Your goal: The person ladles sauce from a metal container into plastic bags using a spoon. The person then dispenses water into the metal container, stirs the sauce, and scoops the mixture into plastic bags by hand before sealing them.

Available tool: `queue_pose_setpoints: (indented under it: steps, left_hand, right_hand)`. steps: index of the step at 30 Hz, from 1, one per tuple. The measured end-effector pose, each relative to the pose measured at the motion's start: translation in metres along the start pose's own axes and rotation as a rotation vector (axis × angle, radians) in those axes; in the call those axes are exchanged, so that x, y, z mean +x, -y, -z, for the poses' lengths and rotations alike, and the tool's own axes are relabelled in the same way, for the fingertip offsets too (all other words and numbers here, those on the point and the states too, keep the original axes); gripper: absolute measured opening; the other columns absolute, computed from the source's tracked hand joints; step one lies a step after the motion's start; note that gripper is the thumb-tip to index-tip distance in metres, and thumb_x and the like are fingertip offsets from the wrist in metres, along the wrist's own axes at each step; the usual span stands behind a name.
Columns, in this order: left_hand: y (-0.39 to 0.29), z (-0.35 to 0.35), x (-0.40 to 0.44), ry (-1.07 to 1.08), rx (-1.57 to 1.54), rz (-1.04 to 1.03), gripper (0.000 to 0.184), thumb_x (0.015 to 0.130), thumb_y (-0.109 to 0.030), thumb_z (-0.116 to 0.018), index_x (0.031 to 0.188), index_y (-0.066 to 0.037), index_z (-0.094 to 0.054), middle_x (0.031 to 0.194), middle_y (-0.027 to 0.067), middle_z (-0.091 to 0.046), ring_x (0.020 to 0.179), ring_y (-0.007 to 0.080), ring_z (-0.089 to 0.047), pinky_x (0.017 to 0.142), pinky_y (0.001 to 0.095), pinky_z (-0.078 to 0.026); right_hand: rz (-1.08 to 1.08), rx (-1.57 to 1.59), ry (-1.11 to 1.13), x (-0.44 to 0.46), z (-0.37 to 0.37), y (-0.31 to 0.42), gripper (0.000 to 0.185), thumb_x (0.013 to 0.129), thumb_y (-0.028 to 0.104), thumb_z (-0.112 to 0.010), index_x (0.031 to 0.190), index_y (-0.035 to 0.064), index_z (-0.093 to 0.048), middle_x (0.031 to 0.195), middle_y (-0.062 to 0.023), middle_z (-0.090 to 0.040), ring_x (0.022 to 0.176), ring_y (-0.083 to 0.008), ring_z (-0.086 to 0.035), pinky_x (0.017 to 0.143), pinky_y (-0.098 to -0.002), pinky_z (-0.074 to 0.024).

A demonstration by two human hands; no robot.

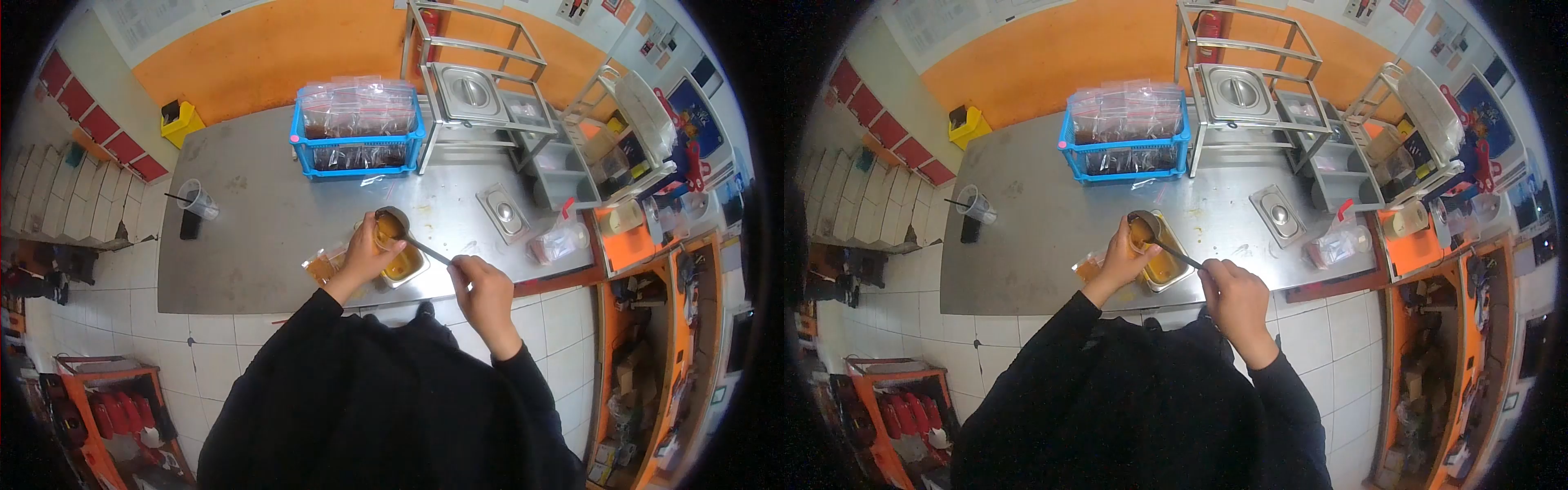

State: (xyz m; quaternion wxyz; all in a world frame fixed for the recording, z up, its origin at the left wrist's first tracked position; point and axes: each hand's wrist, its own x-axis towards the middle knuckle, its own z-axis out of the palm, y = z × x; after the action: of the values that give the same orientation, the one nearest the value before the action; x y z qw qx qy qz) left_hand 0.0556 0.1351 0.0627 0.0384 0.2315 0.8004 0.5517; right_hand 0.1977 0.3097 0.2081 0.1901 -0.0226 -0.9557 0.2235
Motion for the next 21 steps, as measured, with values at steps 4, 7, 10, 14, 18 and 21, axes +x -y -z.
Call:
queue_pose_setpoints:
  steps: [4,7,10,14,18,21]
  left_hand:
    - [-0.013,0.001,0.005,0.02,-0.047,-0.001,0.062,0.076,-0.028,-0.074,0.12,-0.002,-0.038,0.112,0.0219,-0.057,0.108,0.0373,-0.055,0.091,0.0425,-0.044]
    - [-0.008,-0.009,0.012,-0.019,-0.029,-0.055,0.055,0.075,-0.023,-0.075,0.114,-0.006,-0.04,0.105,0.0175,-0.058,0.101,0.0341,-0.058,0.086,0.0409,-0.046]
    - [0.005,-0.014,0.013,0.013,0.009,-0.05,0.05,0.077,-0.021,-0.073,0.112,-0.007,-0.04,0.098,0.0126,-0.058,0.095,0.028,-0.058,0.084,0.0385,-0.046]
    - [0.021,-0.016,0.007,0.029,-0.028,-0.017,0.046,0.079,-0.019,-0.072,0.109,-0.008,-0.04,0.09,0.0074,-0.054,0.089,0.0223,-0.056,0.082,0.036,-0.044]
    - [0.023,-0.012,0.003,0.025,-0.042,-0.002,0.045,0.079,-0.018,-0.071,0.109,-0.008,-0.039,0.089,0.0067,-0.053,0.089,0.0219,-0.055,0.082,0.0355,-0.044]
    - [0.036,-0.014,0.002,-0.012,-0.042,-0.018,0.046,0.078,-0.017,-0.072,0.108,-0.008,-0.039,0.089,0.008,-0.054,0.088,0.0233,-0.056,0.08,0.0363,-0.045]
  right_hand:
    - [-0.03,-0.01,0.022,-0.002,-0.005,-0.007,0.006,0.081,0.01,-0.065,0.083,0.0054,-0.064,0.075,-0.0112,-0.064,0.064,-0.0299,-0.062,0.057,-0.0359,-0.0474]
    - [-0.107,0.089,-0.02,-0.005,-0.019,-0.02,0.007,0.082,0.013,-0.065,0.084,0.0059,-0.064,0.07,-0.0115,-0.063,0.062,-0.0296,-0.061,0.056,-0.0361,-0.0468]
    - [-0.288,0.113,0.082,-0.008,-0.023,-0.026,0.009,0.084,0.018,-0.063,0.085,0.0088,-0.064,0.073,-0.0115,-0.064,0.063,-0.0315,-0.062,0.057,-0.0396,-0.0471]
    - [-0.345,0.04,0.108,-0.02,-0.037,-0.036,0.012,0.085,0.021,-0.062,0.084,0.0089,-0.063,0.073,-0.013,-0.064,0.065,-0.0339,-0.062,0.058,-0.0423,-0.0473]
    - [-0.377,-0.013,0.18,-0.027,-0.056,-0.045,0.015,0.085,0.024,-0.062,0.083,0.0091,-0.063,0.072,-0.0138,-0.065,0.066,-0.0353,-0.062,0.059,-0.0437,-0.0475]
    - [-0.442,0.057,0.219,-0.029,-0.065,-0.051,0.016,0.085,0.025,-0.062,0.084,0.0091,-0.063,0.069,-0.0135,-0.064,0.065,-0.0346,-0.062,0.058,-0.0433,-0.0469]
